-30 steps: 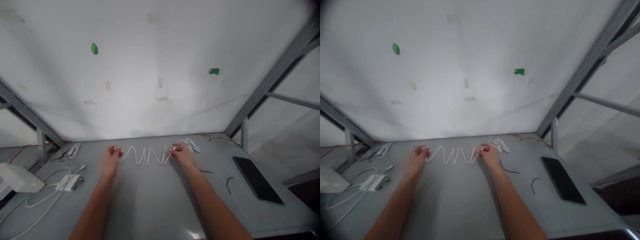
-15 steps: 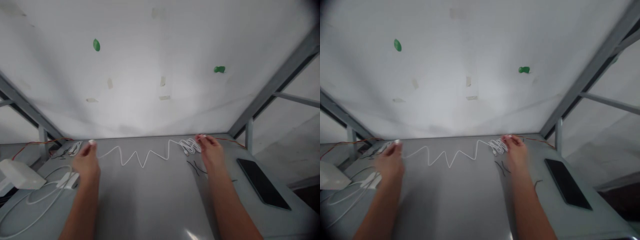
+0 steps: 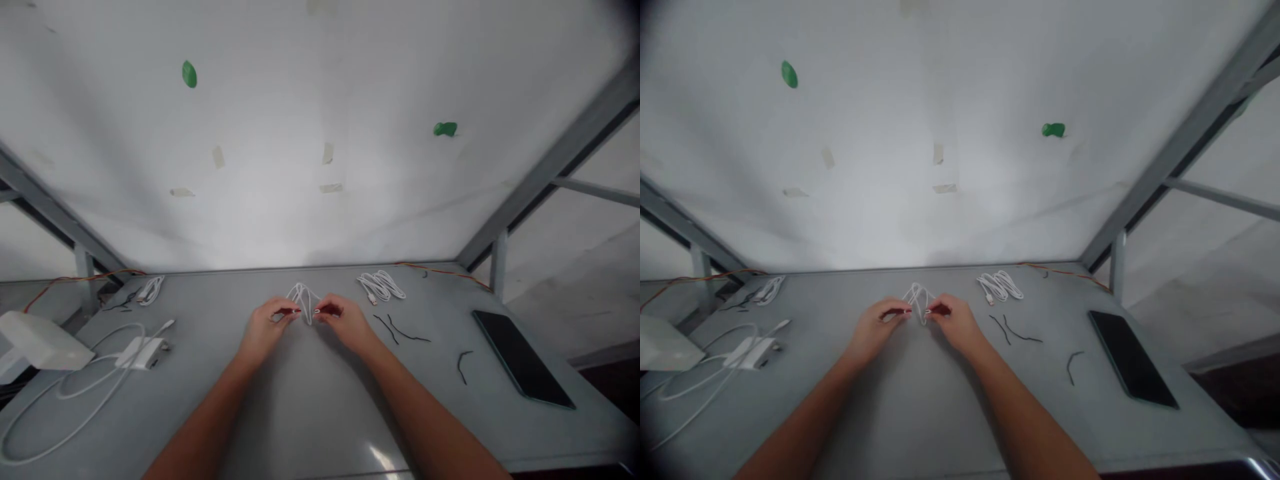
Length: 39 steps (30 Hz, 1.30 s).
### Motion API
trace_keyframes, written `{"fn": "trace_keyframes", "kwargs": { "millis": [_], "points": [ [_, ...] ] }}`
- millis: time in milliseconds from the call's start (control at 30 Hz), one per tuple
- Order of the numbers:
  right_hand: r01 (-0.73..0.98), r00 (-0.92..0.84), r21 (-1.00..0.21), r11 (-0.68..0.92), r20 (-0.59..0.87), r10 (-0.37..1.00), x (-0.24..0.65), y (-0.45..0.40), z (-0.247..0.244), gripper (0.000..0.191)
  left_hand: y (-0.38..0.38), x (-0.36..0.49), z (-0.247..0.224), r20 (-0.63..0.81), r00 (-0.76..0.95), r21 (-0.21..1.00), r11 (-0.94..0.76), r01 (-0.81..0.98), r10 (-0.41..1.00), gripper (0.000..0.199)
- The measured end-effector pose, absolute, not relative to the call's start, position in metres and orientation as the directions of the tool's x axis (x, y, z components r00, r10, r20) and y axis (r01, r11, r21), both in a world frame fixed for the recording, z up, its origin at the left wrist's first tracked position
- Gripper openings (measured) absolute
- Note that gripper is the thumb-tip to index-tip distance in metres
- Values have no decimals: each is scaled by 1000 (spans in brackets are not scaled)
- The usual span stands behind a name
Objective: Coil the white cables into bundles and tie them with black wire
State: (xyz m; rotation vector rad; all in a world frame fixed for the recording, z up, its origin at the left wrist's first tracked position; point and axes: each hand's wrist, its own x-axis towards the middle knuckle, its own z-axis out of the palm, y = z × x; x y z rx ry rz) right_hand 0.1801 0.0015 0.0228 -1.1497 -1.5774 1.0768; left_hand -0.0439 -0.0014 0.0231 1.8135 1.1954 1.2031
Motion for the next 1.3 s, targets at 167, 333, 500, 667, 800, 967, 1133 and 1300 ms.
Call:
{"fn": "trace_keyframes", "kwargs": {
  "millis": [167, 333, 500, 667, 800, 967, 1133, 1300],
  "points": [
    [59, -196, -993, 104, 91, 976, 177, 1, 19, 16, -4, -39, 23, 269, 135, 938, -291, 187, 954, 15],
    [34, -183, -994, 108, 100, 978, 172, 0, 20, 15, -5, -35, 23, 247, 146, 953, -267, 141, 958, 15],
    [19, -103, -996, 89, 86, 991, 181, 4, 27, 23, 4, -43, 19, 193, 38, 980, -194, 41, 981, 32],
    [28, 156, -998, -53, -48, 987, 223, 17, 36, 25, 27, -94, 13, 23, -337, 995, 12, 101, 941, 61],
    [95, 110, -942, -321, -311, 944, 233, 18, 31, 23, 33, -112, 6, 67, -329, 775, 159, 612, 942, 37],
    [20, -124, -896, -444, -443, 888, 199, 8, 12, 37, 19, -54, -12, 149, -79, 734, -57, 677, 986, 30],
    [-151, -171, -922, -357, -331, 928, 168, 3, 0, 55, 3, 0, -21, 297, 146, 705, -320, 633, 944, 29],
    [-309, -290, -915, -261, -171, 942, 157, 5, 6, 57, 0, 2, -13, 183, 114, 902, -213, 377, 976, 38]
  ]
}}
